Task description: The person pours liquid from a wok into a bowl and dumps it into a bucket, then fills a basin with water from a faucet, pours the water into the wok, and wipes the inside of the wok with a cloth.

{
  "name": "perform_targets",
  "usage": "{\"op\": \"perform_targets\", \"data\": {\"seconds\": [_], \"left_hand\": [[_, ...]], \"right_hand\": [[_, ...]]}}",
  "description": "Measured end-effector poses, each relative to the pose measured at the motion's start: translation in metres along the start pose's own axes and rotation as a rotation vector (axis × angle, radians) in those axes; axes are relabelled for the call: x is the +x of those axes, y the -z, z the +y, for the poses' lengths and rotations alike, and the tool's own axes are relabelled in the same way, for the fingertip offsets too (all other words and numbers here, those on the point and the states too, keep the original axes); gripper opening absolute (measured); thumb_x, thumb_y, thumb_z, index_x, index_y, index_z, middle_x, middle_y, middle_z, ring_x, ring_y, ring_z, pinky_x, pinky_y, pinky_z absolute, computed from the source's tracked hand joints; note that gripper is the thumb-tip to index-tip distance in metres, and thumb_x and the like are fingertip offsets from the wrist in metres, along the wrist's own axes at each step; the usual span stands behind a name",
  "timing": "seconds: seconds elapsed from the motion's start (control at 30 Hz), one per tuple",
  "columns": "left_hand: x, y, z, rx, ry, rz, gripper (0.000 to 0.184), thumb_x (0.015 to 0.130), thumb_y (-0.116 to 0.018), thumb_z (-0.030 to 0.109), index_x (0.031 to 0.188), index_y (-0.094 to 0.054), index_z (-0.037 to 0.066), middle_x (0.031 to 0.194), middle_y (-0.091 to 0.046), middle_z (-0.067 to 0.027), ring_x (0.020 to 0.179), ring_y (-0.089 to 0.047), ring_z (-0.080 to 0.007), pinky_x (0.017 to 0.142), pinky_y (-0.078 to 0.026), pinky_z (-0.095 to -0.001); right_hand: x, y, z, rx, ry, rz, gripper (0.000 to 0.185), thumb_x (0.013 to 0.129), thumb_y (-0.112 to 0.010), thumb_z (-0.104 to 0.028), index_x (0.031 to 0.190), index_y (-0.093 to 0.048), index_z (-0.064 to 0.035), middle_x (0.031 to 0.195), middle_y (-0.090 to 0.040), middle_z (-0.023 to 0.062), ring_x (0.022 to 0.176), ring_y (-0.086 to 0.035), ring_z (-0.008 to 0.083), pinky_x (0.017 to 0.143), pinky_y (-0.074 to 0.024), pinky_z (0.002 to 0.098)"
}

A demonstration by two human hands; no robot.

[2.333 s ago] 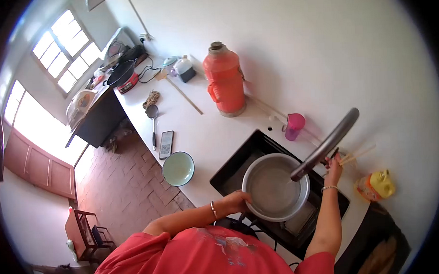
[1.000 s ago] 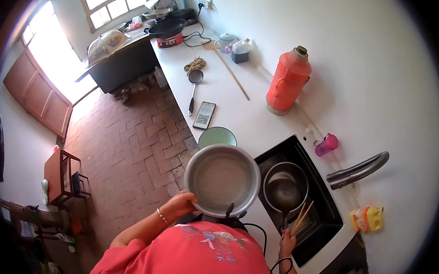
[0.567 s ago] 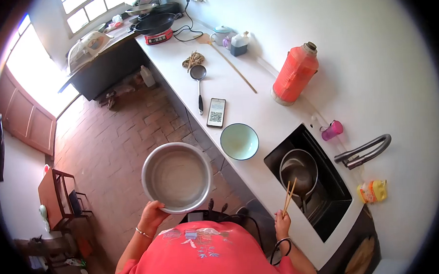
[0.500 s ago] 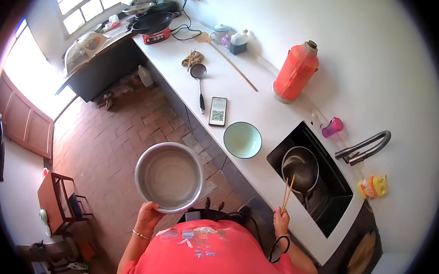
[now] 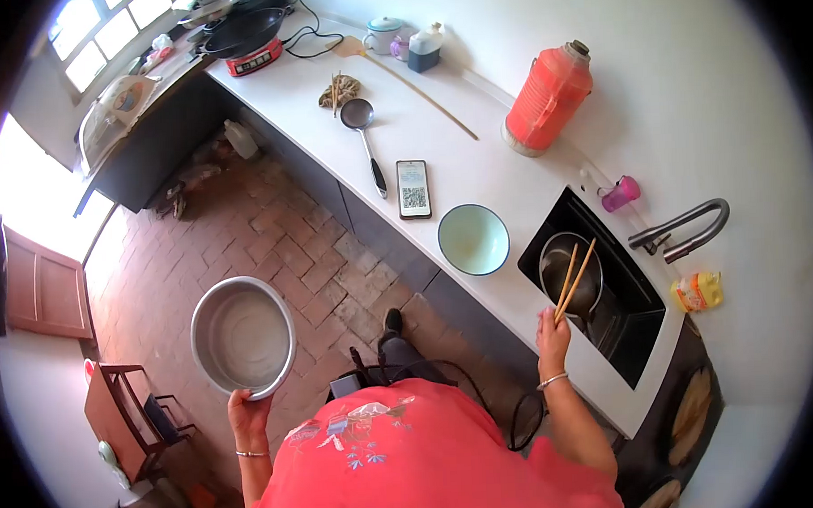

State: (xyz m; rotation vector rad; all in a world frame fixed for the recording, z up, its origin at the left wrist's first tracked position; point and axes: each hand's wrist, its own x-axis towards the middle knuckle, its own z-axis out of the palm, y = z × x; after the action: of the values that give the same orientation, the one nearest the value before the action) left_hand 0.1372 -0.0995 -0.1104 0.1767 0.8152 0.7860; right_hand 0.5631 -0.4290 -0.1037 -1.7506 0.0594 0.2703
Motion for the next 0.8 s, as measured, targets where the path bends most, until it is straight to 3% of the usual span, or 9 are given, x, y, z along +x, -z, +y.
{"op": "perform_targets", "data": {"seconds": [0.23,0.8], "left_hand": [[0.045,-0.003,0.036,-0.025,-0.086,0.036,0.046,0.064,-0.046,-0.003,0.11,-0.048,-0.006,0.115,-0.055,-0.017,0.11,-0.051,-0.0331,0.096,-0.042,-0.0515],[0.153,-0.11,0.101,-0.03,-0.167,0.004,0.059,0.062,-0.05,-0.006,0.12,-0.043,-0.005,0.123,-0.05,-0.0182,0.116,-0.046,-0.0351,0.102,-0.036,-0.0529]], "right_hand": [[0.043,-0.08,-0.071,0.114,0.081,-0.026,0.03,0.094,-0.048,-0.032,0.079,-0.05,-0.0061,0.056,-0.037,-0.0065,0.041,-0.028,0.001,0.037,-0.0207,0.0174],[0.127,-0.208,-0.128,0.144,0.137,-0.1,0.03,0.094,-0.049,-0.031,0.081,-0.05,-0.0042,0.058,-0.039,-0.004,0.042,-0.028,0.0021,0.037,-0.0216,0.0183]]}}
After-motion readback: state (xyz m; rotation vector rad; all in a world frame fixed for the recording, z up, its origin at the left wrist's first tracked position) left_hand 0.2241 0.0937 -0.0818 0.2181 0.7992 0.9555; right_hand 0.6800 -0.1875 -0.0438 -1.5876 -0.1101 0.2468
